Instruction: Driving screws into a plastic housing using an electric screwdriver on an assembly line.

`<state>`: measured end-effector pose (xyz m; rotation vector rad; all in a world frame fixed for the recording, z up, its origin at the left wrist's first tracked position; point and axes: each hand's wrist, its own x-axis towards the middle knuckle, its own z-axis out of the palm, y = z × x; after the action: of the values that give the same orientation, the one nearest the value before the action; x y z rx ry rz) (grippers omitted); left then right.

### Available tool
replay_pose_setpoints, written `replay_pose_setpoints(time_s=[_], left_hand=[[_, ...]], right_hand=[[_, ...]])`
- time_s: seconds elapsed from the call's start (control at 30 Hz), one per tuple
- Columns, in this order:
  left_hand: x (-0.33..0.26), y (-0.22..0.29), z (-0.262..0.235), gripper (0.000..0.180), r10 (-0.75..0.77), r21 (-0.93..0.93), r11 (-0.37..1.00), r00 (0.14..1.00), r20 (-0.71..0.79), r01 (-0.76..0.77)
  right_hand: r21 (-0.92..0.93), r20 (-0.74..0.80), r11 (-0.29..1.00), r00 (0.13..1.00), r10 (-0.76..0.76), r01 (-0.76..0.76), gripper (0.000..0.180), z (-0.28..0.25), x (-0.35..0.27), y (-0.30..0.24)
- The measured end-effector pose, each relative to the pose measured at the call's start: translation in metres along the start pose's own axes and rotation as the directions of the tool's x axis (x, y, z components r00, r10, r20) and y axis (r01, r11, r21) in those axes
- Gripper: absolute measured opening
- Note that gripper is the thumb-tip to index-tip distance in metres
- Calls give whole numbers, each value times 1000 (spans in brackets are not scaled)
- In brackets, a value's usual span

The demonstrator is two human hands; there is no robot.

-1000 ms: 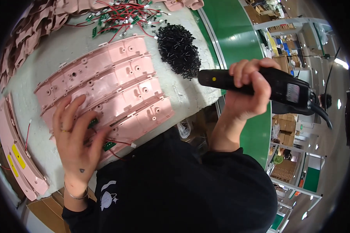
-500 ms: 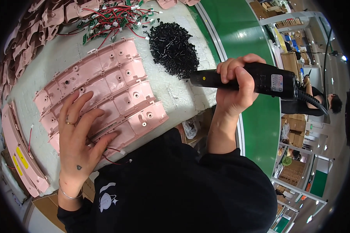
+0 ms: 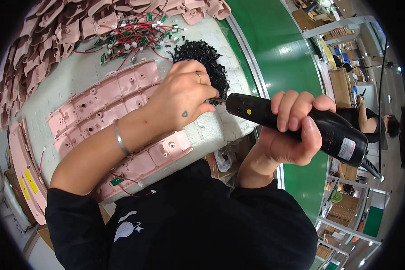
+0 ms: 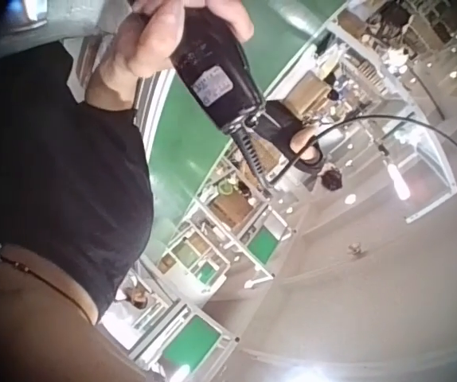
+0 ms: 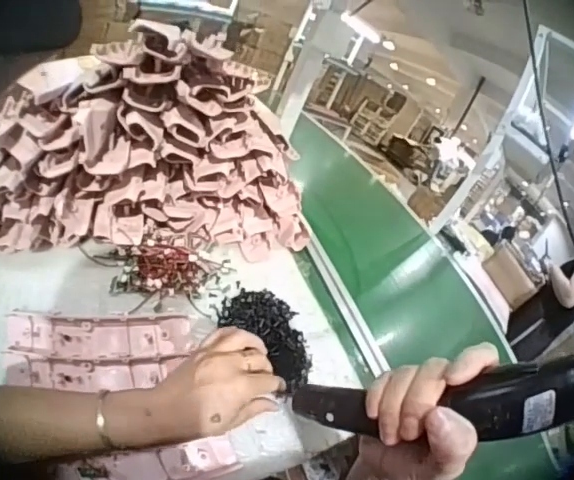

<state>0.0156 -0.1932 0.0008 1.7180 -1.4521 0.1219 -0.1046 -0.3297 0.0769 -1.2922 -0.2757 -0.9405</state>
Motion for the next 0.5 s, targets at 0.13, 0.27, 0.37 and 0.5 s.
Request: replay_pose_setpoints(time_s=[0.13,0.27,0.37,0.5], left_hand=[[8,-7,8,14,31,3,1000,999,-31,-31],[8,-14,9,14,-7,-23,1000,998,-64,6],[10,-17,11,14,-35,-39,999,996,-84,32],[10,-18,11,12,-36,-35,999,990,-136,32]], right_hand=[[51,-1,998,999,-42,42,32,-7,7,-3],[93,49,995,998,-37,32,30,-13,12,-2],[101,53,994,998,-33,27,31,-12,14,1],[122,79,992,996,-38,28,31,-12,16,1]])
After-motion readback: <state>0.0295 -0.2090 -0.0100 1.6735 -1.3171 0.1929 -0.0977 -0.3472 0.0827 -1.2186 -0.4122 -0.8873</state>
